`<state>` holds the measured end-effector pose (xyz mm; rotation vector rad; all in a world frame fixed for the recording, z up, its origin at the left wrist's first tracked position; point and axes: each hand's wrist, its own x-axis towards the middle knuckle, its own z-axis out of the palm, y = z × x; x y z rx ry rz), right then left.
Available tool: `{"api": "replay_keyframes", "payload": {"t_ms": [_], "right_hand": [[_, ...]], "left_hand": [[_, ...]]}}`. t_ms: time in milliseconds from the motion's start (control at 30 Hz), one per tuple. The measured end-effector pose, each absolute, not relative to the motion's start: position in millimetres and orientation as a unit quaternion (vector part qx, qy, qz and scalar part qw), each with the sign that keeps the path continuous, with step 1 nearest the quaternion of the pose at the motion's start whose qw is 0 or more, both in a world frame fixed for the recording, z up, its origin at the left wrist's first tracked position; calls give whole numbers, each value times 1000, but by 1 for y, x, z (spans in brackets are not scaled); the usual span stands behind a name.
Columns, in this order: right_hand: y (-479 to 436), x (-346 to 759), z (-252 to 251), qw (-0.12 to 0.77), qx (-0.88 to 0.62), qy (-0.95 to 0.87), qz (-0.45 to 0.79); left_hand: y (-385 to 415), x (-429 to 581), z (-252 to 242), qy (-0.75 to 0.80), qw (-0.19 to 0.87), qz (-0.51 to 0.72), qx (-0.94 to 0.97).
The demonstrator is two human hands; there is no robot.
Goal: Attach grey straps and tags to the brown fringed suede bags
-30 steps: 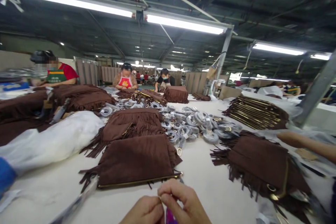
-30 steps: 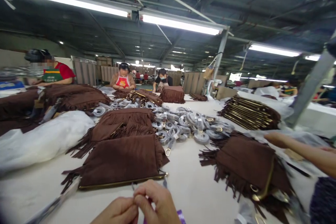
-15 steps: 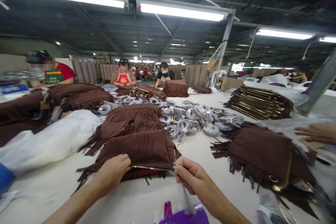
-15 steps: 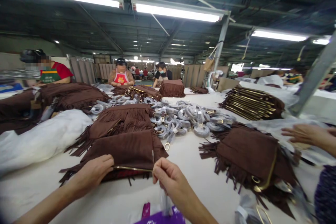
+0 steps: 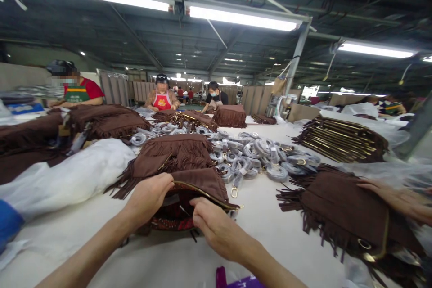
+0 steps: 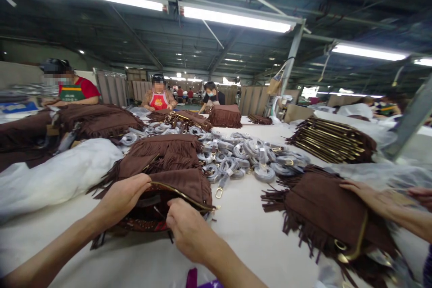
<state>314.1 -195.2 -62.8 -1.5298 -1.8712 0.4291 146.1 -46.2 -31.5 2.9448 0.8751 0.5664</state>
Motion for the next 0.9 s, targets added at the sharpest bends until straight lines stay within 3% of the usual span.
{"api": "replay_keyframes", "payload": {"t_ms": [133, 333, 533, 700, 900], "right_hand": [[-175, 313, -71, 250, -651, -703, 139], [-166, 327, -53, 335, -587, -706, 213], [-174, 344, -32, 326, -586, -675, 307], [-186, 358, -22, 297, -632, -667, 260], [-192, 359, -16, 383, -610, -563, 405]], "left_hand": [[-41, 144, -26, 288, 8, 193, 938], [-64, 141, -30, 233, -16, 282, 931], [-92, 185, -71, 165, 85, 111, 976], [-84, 215, -91, 236, 91, 104, 962], [-73, 221, -76, 254, 75, 79, 961]]}}
